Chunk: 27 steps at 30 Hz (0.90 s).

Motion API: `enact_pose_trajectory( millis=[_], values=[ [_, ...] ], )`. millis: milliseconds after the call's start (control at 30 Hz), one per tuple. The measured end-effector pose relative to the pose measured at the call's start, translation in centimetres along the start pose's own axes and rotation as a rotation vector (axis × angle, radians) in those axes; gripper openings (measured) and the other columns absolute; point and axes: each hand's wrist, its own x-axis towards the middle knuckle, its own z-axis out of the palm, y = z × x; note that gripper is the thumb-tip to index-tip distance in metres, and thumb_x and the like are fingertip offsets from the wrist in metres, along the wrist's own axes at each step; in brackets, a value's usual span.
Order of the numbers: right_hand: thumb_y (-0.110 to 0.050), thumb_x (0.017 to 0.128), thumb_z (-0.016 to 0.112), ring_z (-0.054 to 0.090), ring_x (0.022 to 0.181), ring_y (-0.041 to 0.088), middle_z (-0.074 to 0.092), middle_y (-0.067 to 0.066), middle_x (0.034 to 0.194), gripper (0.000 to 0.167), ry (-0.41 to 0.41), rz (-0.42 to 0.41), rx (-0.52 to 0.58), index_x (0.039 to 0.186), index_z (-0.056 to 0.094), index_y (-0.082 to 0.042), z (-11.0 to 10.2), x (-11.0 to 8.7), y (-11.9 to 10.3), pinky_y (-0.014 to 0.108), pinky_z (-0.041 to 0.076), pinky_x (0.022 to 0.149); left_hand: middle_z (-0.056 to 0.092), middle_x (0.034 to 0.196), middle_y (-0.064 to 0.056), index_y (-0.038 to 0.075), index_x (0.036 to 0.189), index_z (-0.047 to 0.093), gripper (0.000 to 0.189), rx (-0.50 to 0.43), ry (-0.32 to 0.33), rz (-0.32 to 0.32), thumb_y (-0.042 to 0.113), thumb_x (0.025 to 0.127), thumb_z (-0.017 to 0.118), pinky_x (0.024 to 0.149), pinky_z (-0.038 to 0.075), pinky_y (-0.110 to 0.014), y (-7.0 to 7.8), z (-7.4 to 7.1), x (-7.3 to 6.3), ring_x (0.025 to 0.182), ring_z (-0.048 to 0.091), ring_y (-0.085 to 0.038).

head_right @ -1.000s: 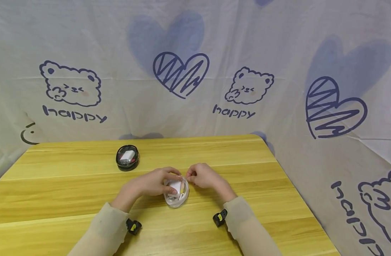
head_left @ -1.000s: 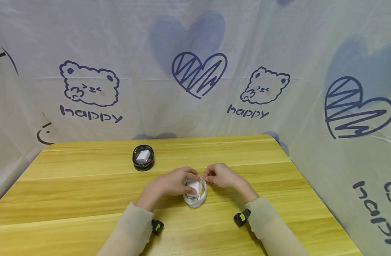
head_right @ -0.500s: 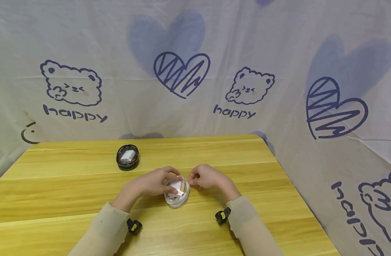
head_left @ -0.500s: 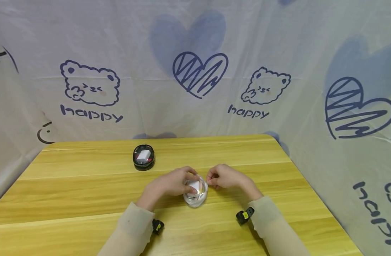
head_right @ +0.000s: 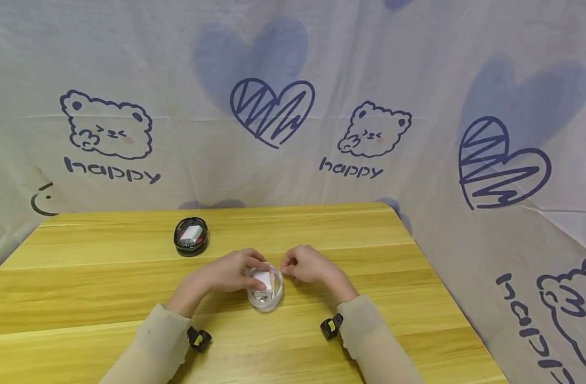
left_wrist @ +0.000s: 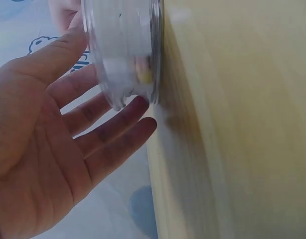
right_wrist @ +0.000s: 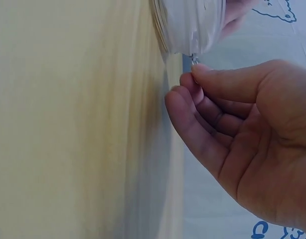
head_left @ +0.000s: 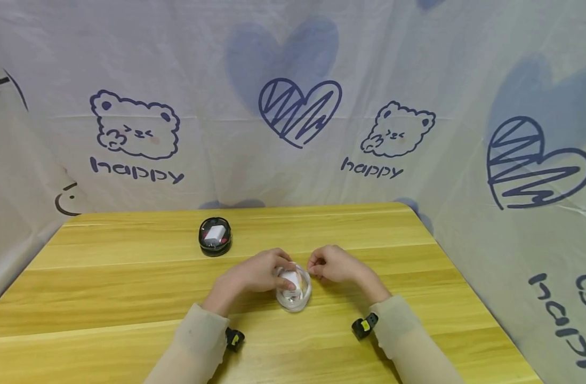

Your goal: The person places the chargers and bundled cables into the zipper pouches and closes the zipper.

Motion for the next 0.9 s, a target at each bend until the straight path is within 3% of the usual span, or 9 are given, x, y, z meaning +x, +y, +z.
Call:
enact_pose_trajectory(
  millis=[167,467,900],
  values=[
    [-0.003,0.101,0.064,0.064,0.071,0.015,0.068,0.003,0.081,0.011,0.038,-0.006,0.005,0.093,0.072,-0.004,0.26,0.24,-0.09,0.024,0.054,0.062,0.062,0.13,-0.014,0.002,0.129,0.072,0.049,0.004,0.006,0.015,0.029,0.09,0.084,0.107,0.049,-0.048,0.13,-0.17,-0.01,0.119,0.06,-0.031],
    [-0.006,0.102,0.065,0.061,0.067,0.011,0.067,0.003,0.079,0.009,0.064,-0.042,-0.024,0.095,0.071,-0.005,0.51,0.35,-0.36,0.023,0.053,0.06,0.056,0.148,-0.015,0.007,0.132,0.072,0.047,0.019,-0.026,0.065,0.023,0.089,0.084,0.116,0.042,-0.05,0.26,-0.21,0.04,0.137,0.052,-0.037],
    [-0.004,0.102,0.065,0.06,0.07,0.01,0.068,0.003,0.081,0.01,0.059,-0.014,-0.027,0.095,0.072,-0.005,0.65,0.43,-0.29,0.024,0.052,0.062,0.06,0.138,-0.014,0.005,0.125,0.075,0.039,0.065,-0.022,0.069,0.02,0.09,0.084,0.109,0.049,-0.048,0.31,0.16,0.16,0.126,0.058,-0.034]
  ],
)
